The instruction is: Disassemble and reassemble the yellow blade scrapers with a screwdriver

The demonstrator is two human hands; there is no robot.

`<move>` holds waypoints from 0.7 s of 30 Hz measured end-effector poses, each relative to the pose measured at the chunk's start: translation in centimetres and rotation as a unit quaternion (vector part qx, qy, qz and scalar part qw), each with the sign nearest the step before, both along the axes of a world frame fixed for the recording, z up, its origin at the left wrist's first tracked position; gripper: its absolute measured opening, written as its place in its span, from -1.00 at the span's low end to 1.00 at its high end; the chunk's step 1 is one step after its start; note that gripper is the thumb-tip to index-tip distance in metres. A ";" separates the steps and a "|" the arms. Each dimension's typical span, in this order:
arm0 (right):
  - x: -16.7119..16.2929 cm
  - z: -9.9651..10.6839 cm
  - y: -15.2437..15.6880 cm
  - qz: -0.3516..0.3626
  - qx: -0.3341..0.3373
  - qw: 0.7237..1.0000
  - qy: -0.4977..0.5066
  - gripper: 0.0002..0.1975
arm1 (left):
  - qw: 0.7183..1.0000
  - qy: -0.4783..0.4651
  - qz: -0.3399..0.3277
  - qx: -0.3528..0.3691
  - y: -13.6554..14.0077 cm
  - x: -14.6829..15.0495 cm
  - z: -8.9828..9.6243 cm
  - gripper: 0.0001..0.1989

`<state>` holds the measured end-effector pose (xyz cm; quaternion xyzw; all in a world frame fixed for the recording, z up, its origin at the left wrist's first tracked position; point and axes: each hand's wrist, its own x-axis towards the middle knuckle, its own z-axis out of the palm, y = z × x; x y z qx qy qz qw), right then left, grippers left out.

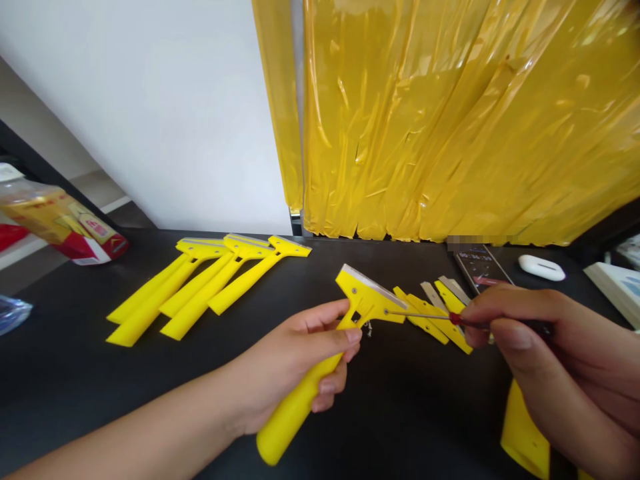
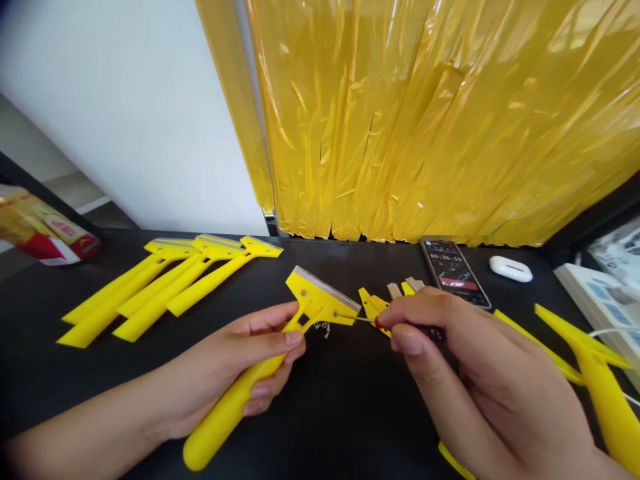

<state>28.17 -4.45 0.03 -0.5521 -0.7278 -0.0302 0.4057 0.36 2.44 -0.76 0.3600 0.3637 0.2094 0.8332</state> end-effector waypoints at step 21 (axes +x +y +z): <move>-0.3 2.1 0.7 0.109 -0.068 0.975 -0.181 -0.90 | 0.999 0.031 0.000 -0.007 -0.3 0.2 -0.5 -0.81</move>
